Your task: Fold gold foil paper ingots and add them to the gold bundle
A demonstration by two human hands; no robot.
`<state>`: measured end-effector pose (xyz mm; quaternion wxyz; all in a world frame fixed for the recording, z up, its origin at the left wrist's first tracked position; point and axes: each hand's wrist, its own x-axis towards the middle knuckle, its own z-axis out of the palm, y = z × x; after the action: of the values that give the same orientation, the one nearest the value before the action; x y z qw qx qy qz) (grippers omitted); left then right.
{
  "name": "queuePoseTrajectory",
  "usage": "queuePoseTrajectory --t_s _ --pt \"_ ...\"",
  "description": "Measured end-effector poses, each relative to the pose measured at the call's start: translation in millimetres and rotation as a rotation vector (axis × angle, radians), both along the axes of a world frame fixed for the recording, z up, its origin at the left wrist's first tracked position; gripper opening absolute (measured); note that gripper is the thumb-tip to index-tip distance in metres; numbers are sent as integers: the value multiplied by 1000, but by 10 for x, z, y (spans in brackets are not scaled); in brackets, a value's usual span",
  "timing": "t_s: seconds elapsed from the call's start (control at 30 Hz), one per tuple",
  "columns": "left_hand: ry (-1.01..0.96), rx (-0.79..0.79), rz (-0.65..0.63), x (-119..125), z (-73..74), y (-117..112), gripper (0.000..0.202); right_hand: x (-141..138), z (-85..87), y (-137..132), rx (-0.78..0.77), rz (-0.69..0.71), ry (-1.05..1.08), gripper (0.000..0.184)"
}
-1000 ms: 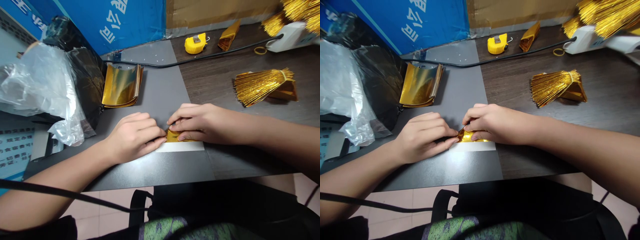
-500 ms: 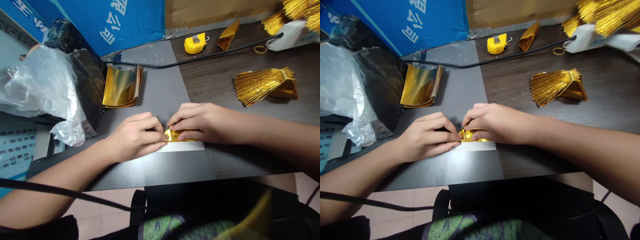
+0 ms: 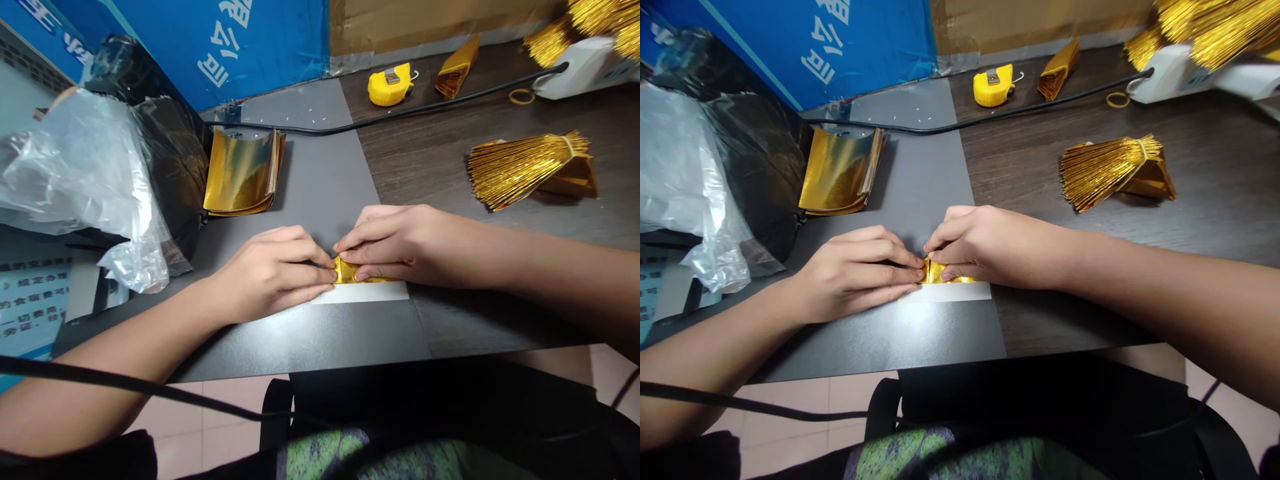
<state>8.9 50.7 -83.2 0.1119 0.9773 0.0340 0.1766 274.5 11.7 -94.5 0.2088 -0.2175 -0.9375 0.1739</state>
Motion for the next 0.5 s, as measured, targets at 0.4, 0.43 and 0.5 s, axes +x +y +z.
queuePoseTrajectory --t_s 0.4,0.43,0.5 --pt "-11 -18 3 6 -24 1 13 -22 -6 -23 -12 -29 -37 28" --pt "-13 -20 1 7 -26 3 13 -25 -7 -26 -11 -32 -38 28" --pt "-14 -28 -5 8 -31 6 13 -30 -7 -32 -10 -37 -40 28"
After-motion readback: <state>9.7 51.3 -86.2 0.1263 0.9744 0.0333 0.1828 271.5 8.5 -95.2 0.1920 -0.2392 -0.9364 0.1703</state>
